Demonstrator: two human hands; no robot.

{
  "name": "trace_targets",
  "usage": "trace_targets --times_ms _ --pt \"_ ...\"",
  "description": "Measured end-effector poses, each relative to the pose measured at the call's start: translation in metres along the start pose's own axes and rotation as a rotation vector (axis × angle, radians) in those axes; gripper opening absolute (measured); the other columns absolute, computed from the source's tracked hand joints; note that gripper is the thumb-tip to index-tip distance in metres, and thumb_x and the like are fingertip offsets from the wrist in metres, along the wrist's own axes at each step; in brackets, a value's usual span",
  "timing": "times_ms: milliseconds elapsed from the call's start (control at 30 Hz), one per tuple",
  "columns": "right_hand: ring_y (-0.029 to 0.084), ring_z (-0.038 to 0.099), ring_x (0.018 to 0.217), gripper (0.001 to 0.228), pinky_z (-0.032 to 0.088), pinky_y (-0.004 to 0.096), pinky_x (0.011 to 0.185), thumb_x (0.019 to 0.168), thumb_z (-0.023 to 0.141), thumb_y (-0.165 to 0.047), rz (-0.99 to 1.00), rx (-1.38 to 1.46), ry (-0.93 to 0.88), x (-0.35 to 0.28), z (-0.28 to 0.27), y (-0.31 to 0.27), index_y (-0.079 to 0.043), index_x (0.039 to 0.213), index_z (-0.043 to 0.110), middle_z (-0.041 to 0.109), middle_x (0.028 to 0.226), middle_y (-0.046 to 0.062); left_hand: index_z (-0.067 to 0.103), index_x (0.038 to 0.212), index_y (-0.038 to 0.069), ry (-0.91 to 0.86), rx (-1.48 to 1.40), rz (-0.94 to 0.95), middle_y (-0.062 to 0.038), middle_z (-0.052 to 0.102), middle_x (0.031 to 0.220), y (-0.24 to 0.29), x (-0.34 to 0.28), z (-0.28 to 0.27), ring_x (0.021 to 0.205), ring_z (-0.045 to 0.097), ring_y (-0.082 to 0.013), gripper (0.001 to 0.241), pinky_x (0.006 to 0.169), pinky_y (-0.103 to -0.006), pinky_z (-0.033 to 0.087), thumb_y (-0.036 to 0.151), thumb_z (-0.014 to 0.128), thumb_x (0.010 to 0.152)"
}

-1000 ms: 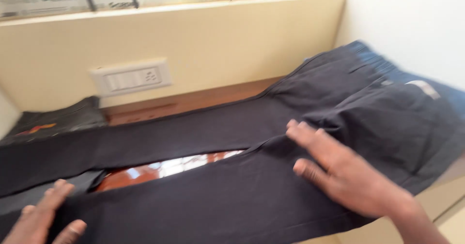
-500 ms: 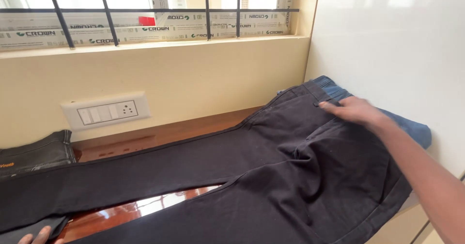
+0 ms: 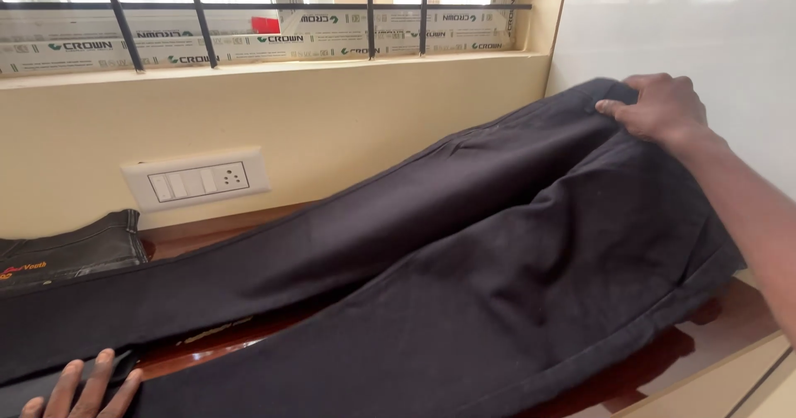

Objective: The person folds a pair of black jeans on a wooden table. They smooth the fabric, fold the legs together, and then fold the jeans into a compact rectangle before placing them on a stack.

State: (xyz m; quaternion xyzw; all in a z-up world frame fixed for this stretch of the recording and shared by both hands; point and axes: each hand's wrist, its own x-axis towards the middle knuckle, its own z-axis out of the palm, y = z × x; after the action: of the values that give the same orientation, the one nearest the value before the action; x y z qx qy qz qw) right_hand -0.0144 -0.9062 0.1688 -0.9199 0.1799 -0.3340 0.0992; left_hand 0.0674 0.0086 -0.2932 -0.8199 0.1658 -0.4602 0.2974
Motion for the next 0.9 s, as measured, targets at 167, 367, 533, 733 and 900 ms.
trace_targets --times_ms 167,367,533,733,900 --pt "0.038 0.066 0.117 0.069 0.053 0.051 0.100 0.093 0.069 -0.065 0.009 -0.316 -0.178 -0.021 0.049 0.020 -0.011 0.136 0.065 0.073 0.119 0.019 0.064 0.144 0.029 0.088 -0.041 -0.011 -0.010 0.060 0.148 0.003 0.026 -0.044 0.148 0.042 -0.0346 0.055 0.123 -0.0540 0.015 0.052 0.044 0.098" --pt "0.040 0.053 0.136 0.077 0.040 0.050 0.117 0.096 0.063 -0.052 -0.452 -0.146 0.181 -0.082 0.062 -0.008 0.006 0.146 0.052 0.057 0.143 0.025 0.043 0.151 0.002 0.036 -0.962 0.124 -0.025 0.045 0.158 0.035 0.151 -0.247 0.152 0.039 -0.0344 0.077 0.121 -0.0433 0.033 0.057 0.051 0.097" --pt "0.040 0.034 0.147 0.079 0.027 0.047 0.118 0.095 0.056 -0.056 -0.723 0.131 -0.238 -0.229 0.038 -0.133 0.005 0.143 0.044 0.041 0.152 0.026 0.034 0.152 -0.006 -0.183 -1.125 0.161 -0.030 0.031 0.161 0.094 0.276 -0.402 0.152 0.028 -0.0397 0.088 0.119 -0.0478 0.024 0.056 0.064 0.097" --pt "0.034 0.010 0.158 0.080 0.010 0.043 0.122 0.106 0.039 -0.055 -0.940 0.122 -0.540 -0.294 0.090 -0.141 0.006 0.155 0.023 0.016 0.169 0.023 0.029 0.155 -0.008 -0.394 -1.173 0.164 -0.027 0.022 0.167 0.155 0.302 -0.404 0.158 0.015 -0.0352 0.077 0.126 -0.0455 0.012 0.050 0.040 0.106" --pt "0.028 0.009 0.158 0.085 0.010 0.037 0.119 0.100 0.038 -0.061 -0.957 0.098 -0.552 -0.288 0.090 -0.136 -0.003 0.160 0.023 0.014 0.173 0.015 0.023 0.157 -0.006 -0.561 -1.116 0.121 -0.022 0.018 0.169 0.108 0.278 -0.422 0.159 0.008 -0.0305 0.082 0.126 -0.0445 0.004 0.058 0.030 0.105"
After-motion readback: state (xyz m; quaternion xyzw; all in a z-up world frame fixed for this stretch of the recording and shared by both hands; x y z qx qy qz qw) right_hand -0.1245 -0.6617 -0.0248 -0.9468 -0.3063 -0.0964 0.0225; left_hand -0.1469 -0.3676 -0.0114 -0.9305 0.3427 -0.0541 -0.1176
